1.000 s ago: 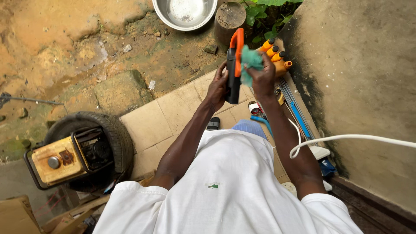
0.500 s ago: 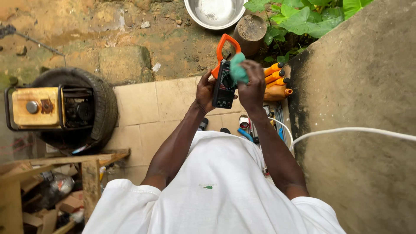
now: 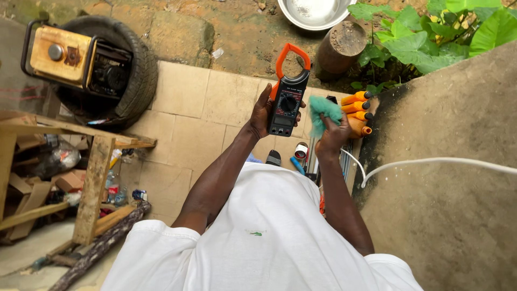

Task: The person wipes down an antenna, a clamp meter, and a hacksaw using a mesh sponge and places each item into a cardboard box.

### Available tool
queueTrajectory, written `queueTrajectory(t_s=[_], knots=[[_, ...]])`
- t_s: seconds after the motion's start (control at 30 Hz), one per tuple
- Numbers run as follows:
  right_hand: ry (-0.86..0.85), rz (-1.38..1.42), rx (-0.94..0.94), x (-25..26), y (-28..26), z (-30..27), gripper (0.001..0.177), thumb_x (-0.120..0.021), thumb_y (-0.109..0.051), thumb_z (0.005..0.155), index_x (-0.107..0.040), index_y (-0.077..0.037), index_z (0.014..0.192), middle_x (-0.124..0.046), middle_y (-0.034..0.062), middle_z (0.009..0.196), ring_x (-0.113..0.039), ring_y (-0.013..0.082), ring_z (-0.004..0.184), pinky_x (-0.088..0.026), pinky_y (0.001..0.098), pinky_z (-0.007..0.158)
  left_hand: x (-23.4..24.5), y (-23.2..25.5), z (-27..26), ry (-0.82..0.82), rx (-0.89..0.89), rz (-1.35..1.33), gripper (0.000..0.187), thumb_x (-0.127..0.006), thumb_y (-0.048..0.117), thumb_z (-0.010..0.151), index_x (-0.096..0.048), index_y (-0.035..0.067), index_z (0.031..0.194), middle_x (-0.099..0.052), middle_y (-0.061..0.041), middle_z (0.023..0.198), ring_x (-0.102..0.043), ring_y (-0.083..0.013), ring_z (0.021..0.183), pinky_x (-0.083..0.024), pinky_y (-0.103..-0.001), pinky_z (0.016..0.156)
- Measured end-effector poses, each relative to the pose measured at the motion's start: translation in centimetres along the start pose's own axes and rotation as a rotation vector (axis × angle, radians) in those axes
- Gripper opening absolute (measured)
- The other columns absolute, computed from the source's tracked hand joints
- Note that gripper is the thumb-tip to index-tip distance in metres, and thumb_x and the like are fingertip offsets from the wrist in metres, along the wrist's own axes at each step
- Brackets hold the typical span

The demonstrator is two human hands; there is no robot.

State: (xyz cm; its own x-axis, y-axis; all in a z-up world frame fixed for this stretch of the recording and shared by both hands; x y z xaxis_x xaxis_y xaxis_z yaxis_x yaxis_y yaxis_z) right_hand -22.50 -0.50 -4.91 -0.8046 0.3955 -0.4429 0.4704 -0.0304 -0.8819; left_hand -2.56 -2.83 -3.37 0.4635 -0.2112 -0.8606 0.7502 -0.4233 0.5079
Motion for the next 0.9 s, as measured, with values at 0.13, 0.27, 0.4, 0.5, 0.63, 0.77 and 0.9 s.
queueTrajectory(t_s=[0.13, 0.27, 0.4, 0.5, 0.63, 0.77, 0.9], knots=[[-0.026, -0.049, -0.073, 0.2, 1.8, -0.8, 0.026, -0.062, 0.013, 0.088, -0.072, 0.000, 0.108, -0.075, 0.0084, 0.099, -0.072, 0.0158, 0.090, -0.061, 0.0284, 0.085, 1.1, 0.0, -0.7, 0.062, -0.028, -0.022, 0.082, -0.046, 0.069, 0.101, -0.050, 0.005, 0.151, -0.069, -0.022, 0.124, -0.075, -0.0290, 0.095, -0.065, -0.043, 0.083], [-0.074, -0.004, -0.111, -0.7, 2.6, -1.2, 0.025, -0.064, 0.015, 0.088, -0.071, 0.003, 0.108, -0.075, 0.0089, 0.100, -0.072, 0.0161, 0.089, -0.060, 0.0293, 0.084, 1.8, 0.6, -1.0, 0.091, -0.064, 0.050, 0.082, -0.051, 0.066, 0.100, -0.046, 0.006, 0.157, -0.065, -0.022, 0.134, -0.073, -0.0273, 0.103, -0.063, -0.042, 0.092], [-0.101, 0.012, -0.114, -2.3, 3.4, -0.8, 0.028, -0.065, 0.016, 0.086, -0.070, 0.003, 0.110, -0.074, 0.0072, 0.099, -0.070, 0.0146, 0.087, -0.059, 0.0287, 0.081, 0.8, 2.1, -1.7, 0.070, -0.135, 0.031, 0.091, -0.044, 0.076, 0.096, -0.049, 0.004, 0.152, -0.069, -0.024, 0.124, -0.075, -0.0273, 0.095, -0.066, -0.043, 0.085], [-0.152, 0.003, -0.102, -4.2, 3.7, -0.7, 0.027, -0.063, 0.016, 0.087, -0.070, 0.005, 0.110, -0.074, 0.0078, 0.099, -0.070, 0.0144, 0.086, -0.058, 0.0288, 0.080, -0.1, 4.0, -2.4, -0.011, -0.162, -0.015, 0.096, -0.040, 0.081, 0.093, -0.050, 0.004, 0.149, -0.070, -0.023, 0.123, -0.076, -0.0286, 0.096, -0.066, -0.043, 0.085], [-0.164, 0.009, -0.116, -7.4, 4.2, -1.3, 0.028, -0.062, 0.015, 0.086, -0.069, 0.003, 0.110, -0.075, 0.0085, 0.097, -0.071, 0.0149, 0.084, -0.060, 0.0301, 0.077, -0.1, 6.4, -3.2, -0.068, -0.184, -0.059, 0.099, -0.039, 0.083, 0.095, -0.051, 0.001, 0.149, -0.070, -0.024, 0.119, -0.076, -0.0311, 0.098, -0.065, -0.046, 0.086], [-0.238, 0.012, -0.100, -10.6, 5.0, -2.3, 0.027, -0.062, 0.015, 0.088, -0.069, 0.004, 0.111, -0.074, 0.0086, 0.099, -0.071, 0.0147, 0.084, -0.060, 0.0303, 0.077, 1.1, 8.6, -4.2, 0.007, -0.118, -0.014, 0.079, -0.050, 0.065, 0.097, -0.047, 0.006, 0.149, -0.067, -0.021, 0.128, -0.073, -0.0307, 0.110, -0.063, -0.049, 0.098], [-0.232, 0.022, -0.091, -13.0, 6.1, -2.5, 0.027, -0.061, 0.015, 0.087, -0.070, 0.004, 0.110, -0.074, 0.0088, 0.100, -0.071, 0.0152, 0.086, -0.060, 0.0297, 0.080, 2.7, 10.8, -5.7, 0.021, -0.172, -0.078, 0.076, -0.051, 0.062, 0.098, -0.051, 0.002, 0.146, -0.069, -0.023, 0.126, -0.074, -0.0293, 0.106, -0.062, -0.047, 0.094]])
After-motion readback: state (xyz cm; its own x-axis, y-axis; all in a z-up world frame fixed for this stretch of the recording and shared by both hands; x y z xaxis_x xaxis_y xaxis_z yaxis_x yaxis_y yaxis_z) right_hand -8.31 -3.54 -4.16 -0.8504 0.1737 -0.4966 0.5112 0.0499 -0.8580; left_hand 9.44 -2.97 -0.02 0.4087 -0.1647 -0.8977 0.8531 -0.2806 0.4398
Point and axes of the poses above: each hand's wrist, its own z-axis towards the middle knuckle, its own x-axis out of the back of the hand, y = z × x, the point moved 4 cm from there along z, towards the middle knuckle
